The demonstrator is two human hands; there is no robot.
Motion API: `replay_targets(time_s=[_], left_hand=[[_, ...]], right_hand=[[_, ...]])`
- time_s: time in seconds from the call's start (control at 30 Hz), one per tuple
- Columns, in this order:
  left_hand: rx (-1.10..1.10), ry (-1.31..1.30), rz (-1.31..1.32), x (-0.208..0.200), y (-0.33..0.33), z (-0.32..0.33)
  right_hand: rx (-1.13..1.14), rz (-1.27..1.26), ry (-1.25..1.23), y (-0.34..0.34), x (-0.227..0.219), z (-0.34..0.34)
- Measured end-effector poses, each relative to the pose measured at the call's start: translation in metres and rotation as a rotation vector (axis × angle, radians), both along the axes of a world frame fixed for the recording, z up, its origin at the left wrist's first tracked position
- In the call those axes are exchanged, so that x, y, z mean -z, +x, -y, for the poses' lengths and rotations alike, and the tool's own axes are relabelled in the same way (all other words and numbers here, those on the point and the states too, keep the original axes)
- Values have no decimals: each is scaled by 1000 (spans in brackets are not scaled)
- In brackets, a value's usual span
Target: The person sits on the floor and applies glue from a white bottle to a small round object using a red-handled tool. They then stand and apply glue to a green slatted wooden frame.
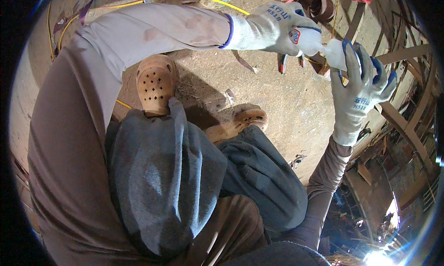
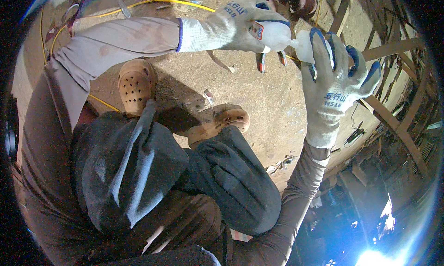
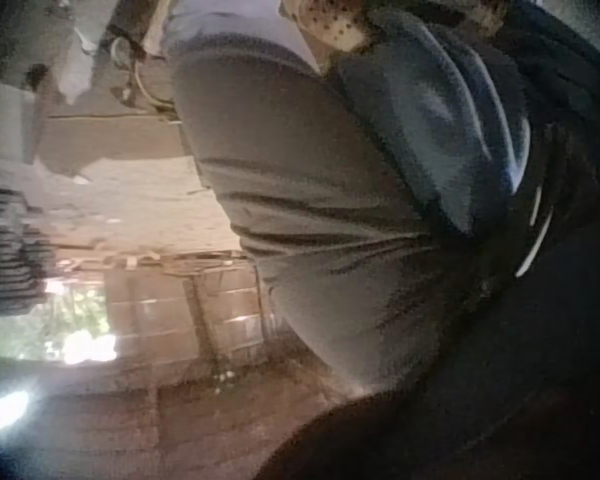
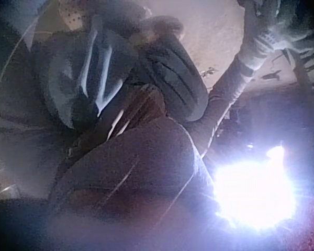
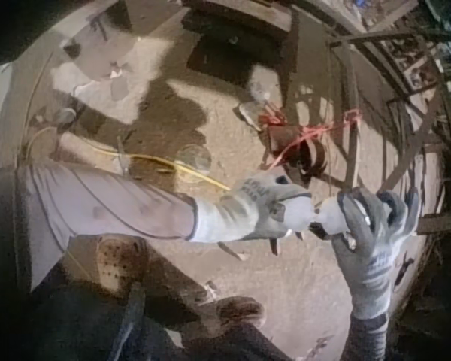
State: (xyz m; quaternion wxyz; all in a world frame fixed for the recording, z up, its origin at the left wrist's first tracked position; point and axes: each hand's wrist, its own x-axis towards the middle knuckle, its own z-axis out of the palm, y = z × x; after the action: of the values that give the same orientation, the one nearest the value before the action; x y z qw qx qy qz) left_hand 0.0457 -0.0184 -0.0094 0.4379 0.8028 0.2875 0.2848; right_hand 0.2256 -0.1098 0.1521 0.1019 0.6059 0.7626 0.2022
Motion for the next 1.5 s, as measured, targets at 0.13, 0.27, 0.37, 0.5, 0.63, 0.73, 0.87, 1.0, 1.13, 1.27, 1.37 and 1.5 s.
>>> replay_targets(time_s=[0.13, 0.27, 0.37, 0.5, 0.63, 0.73, 0.87, 1.0, 1.13, 1.27, 1.37, 1.5], left_hand=[[-9, -23, -28, -1, -6, 1], [-7, -21, 60, -4, 3, -2], [-26, -11, 56, -5, 3, -2], [-12, -27, 66, -10, 1, -4], [-2, -27, 44, -13, 2, -4], [-3, -58, 18, -15, 2, -3], [-5, -48, 62, -10, 5, -3], [-4, -51, 80, -11, 4, -2], [2, -65, 110, -9, 4, -1], [-2, -57, 102, -14, 2, 0], [22, -61, 134, -13, 4, 1], [-10, -13, 124, -5, 1, 2]], right_hand=[[-4, 215, 7, -20, -3, -4], [32, 407, 27, -27, -14, 3], [-21, 446, 88, -26, -12, 3], [-44, 441, 181, -30, -9, 3], [-47, 451, 194, -32, -7, 7], [-41, 462, 204, -33, -5, 9], [-36, 483, 185, -34, -6, 9], [-24, 475, 173, -36, -8, 13], [-10, 439, 163, -38, -8, 14], [-28, 434, 192, -34, -9, 13], [-23, 481, 175, -36, -14, 14], [-55, 436, 165, -32, -8, 11]])
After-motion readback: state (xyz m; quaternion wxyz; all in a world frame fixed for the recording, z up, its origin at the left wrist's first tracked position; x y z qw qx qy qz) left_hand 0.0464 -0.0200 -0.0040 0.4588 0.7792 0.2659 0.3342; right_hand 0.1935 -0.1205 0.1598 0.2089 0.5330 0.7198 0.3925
